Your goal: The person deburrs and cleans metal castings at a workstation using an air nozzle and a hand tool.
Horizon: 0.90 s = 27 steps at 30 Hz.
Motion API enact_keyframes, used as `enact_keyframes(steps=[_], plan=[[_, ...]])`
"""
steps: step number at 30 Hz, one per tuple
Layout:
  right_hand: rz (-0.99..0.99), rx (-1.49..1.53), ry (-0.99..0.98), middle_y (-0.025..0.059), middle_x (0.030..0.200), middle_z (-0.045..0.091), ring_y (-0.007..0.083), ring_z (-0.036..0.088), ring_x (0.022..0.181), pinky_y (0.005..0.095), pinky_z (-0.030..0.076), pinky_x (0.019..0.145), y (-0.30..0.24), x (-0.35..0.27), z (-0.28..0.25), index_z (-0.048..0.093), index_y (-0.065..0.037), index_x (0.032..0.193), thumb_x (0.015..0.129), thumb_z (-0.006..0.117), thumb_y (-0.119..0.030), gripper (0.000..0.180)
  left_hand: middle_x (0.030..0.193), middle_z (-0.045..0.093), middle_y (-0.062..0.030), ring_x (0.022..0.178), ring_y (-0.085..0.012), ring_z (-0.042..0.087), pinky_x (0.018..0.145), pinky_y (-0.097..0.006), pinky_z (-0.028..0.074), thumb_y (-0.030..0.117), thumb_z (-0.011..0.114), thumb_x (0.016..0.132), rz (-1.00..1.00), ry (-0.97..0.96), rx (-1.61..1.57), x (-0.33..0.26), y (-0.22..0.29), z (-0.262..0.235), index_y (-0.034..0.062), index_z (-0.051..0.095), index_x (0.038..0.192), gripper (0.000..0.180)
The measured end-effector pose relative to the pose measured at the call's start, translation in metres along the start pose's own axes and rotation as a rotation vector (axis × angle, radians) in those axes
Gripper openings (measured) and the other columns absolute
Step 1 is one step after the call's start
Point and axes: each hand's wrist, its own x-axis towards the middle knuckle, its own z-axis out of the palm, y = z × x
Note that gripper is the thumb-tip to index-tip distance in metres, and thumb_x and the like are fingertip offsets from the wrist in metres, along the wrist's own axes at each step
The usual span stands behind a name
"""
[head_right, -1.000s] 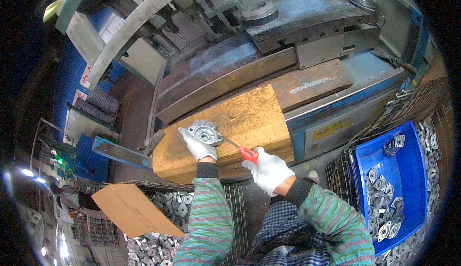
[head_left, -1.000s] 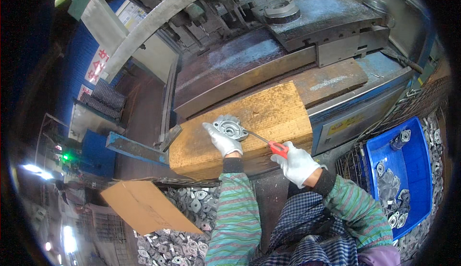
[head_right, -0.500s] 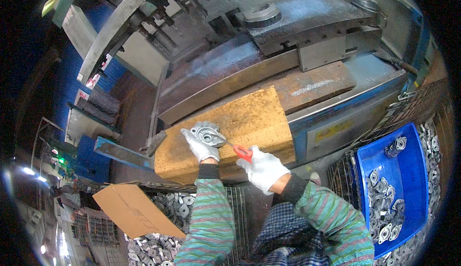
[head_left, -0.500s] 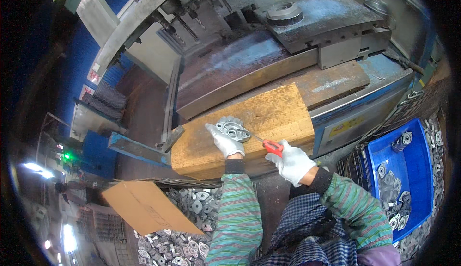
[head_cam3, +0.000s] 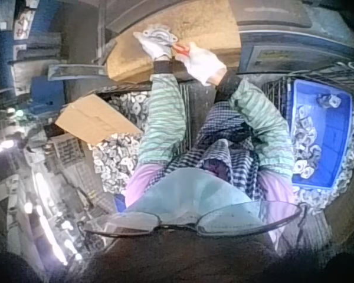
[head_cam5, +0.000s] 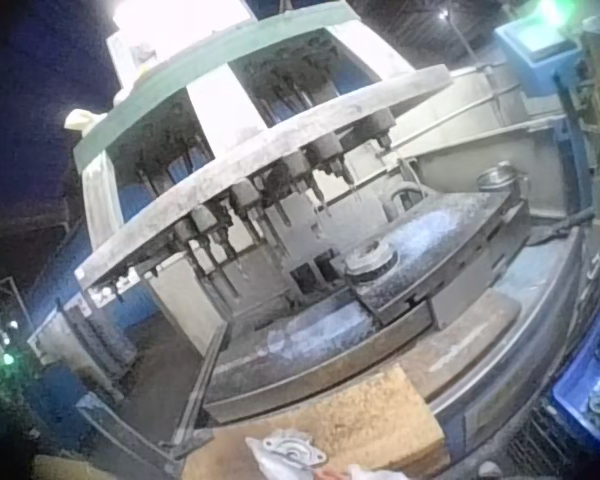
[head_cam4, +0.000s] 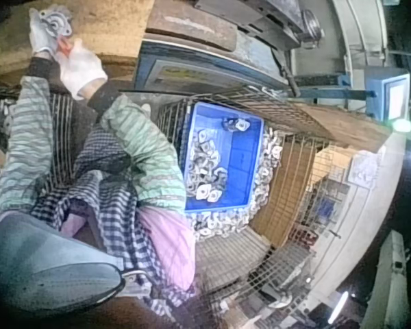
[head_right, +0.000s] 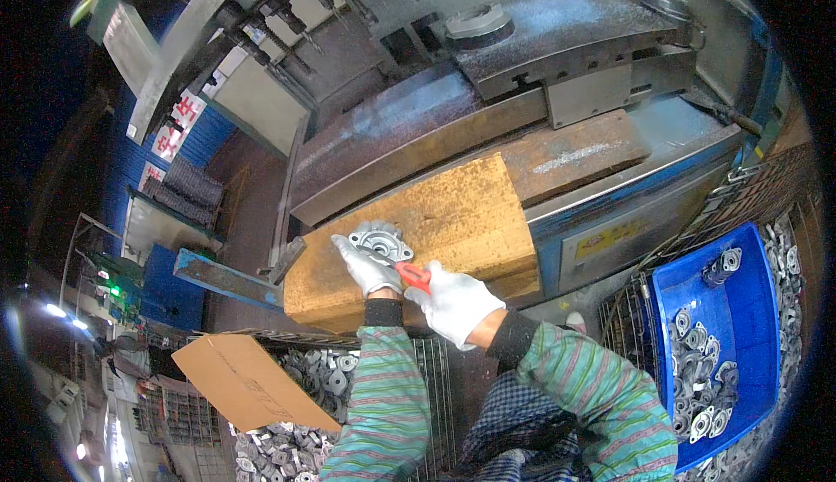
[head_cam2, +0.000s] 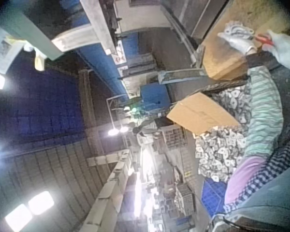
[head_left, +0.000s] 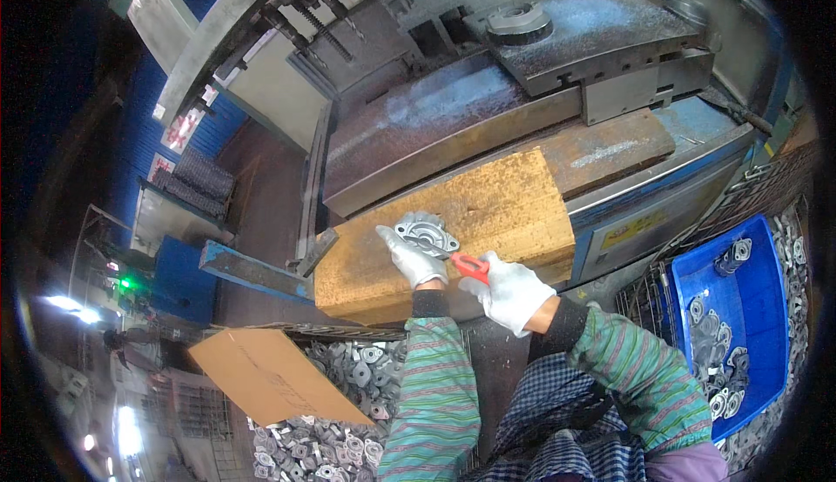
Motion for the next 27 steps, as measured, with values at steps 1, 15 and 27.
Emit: enact_keyframes(steps=[1,15,27], plan=[[0.0,0.001,-0.002,0.0231,0.072,0.059,0.0407,0.06,0.069,0.0451,0.047,0.061,0.001,0.001,0.001,0.045,-0.001,0.1,0.087,0.052,-0.035,0.038,0.1,0.054,-0.0176,0.085,-0.031,0.056,0.074,-0.045,0.049,0.061,0.032,0.089,0.004,0.006,0.005,-0.001,0.0,0.0,-0.0009,0.041,0.12,0.07],[0.021,-0.002,0.031,0.0244,0.079,0.06,0.042,0.06,0.076,0.0469,0.046,0.067,0.012,0.022,0.001,0.045,-0.003,0.1,0.087,0.052,-0.033,0.034,0.076,0.06,-0.0106,0.068,-0.0239,0.059,0.064,-0.035,0.051,0.058,0.031,0.092,0.069,0.017,0.014,-0.007,0.0,0.007,0.0032,0.055,0.089,0.06],[-0.134,0.209,0.849,0.0046,0.093,0.061,0.0112,0.058,0.079,0.0258,0.048,0.071,0.09,-0.033,-0.119,0.051,-0.004,0.113,0.087,0.058,-0.007,0.027,0.079,0.057,-0.0143,0.07,-0.0315,0.056,0.067,-0.047,0.049,0.057,0.025,0.092,-0.071,-0.147,-0.074,-0.014,0.009,-0.003,0.0033,0.052,0.088,0.06]])
